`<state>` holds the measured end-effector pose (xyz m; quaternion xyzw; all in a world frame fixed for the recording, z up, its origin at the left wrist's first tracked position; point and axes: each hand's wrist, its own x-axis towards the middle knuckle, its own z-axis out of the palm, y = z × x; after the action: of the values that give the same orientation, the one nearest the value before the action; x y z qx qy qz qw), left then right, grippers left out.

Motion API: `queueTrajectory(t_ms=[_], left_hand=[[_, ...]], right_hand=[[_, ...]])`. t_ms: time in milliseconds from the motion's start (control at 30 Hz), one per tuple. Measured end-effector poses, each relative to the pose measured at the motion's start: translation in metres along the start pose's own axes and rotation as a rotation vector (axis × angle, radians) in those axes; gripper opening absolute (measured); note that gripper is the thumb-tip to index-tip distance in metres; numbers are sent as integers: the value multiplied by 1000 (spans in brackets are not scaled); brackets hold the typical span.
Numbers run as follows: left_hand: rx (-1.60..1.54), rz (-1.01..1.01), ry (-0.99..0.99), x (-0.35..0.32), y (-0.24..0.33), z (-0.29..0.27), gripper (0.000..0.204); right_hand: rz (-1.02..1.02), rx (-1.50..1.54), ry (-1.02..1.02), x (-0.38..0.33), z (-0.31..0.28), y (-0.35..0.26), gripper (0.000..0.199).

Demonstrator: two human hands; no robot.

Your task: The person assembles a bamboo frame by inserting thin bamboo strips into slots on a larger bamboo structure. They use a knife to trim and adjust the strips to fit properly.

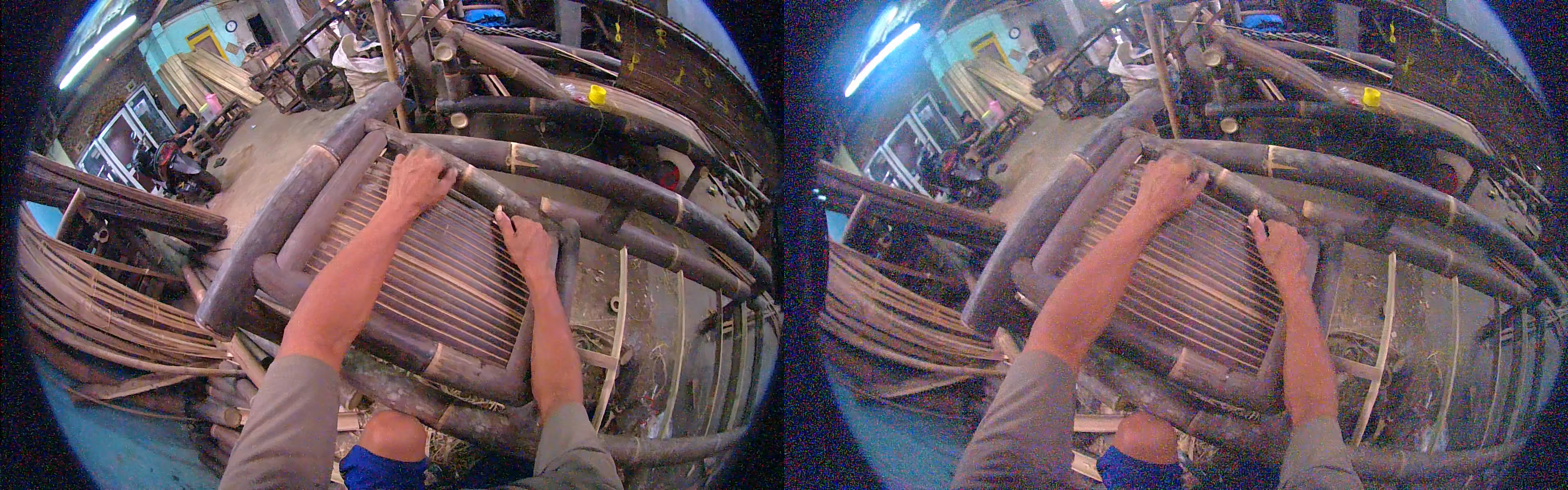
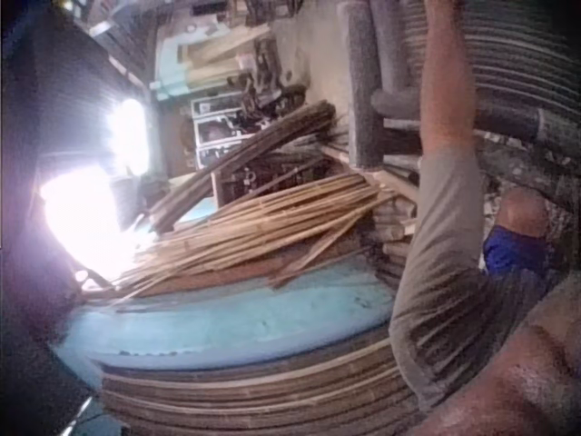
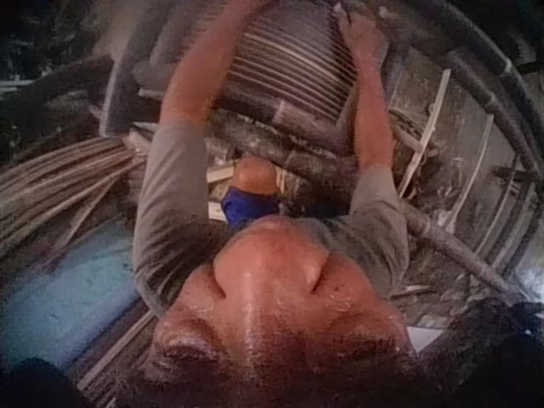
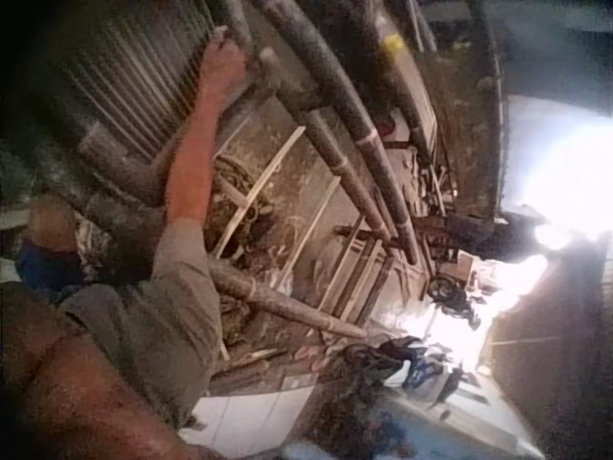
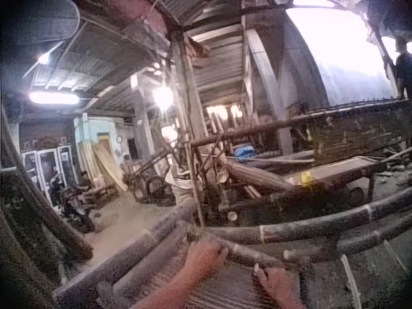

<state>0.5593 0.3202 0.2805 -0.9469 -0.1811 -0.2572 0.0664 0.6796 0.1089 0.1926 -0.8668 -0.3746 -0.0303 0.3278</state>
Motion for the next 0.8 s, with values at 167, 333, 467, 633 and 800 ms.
queueTrajectory(t_ms=[167,333,467,633,800], left_hand=[[121,-129,-108,-1,7,-6,46],[72,-161,-86,1,1,-2,50],[73,-161,-56,5,-15,6,45],[57,-134,-60,8,-13,-1,42],[5,18,-56,7,-9,3,40]], right_hand=[[-6,160,-76,4,-9,9,69],[6,345,-16,5,7,13,66],[-41,429,86,7,18,12,70],[-7,434,83,6,13,13,71],[28,427,77,8,19,14,66]])
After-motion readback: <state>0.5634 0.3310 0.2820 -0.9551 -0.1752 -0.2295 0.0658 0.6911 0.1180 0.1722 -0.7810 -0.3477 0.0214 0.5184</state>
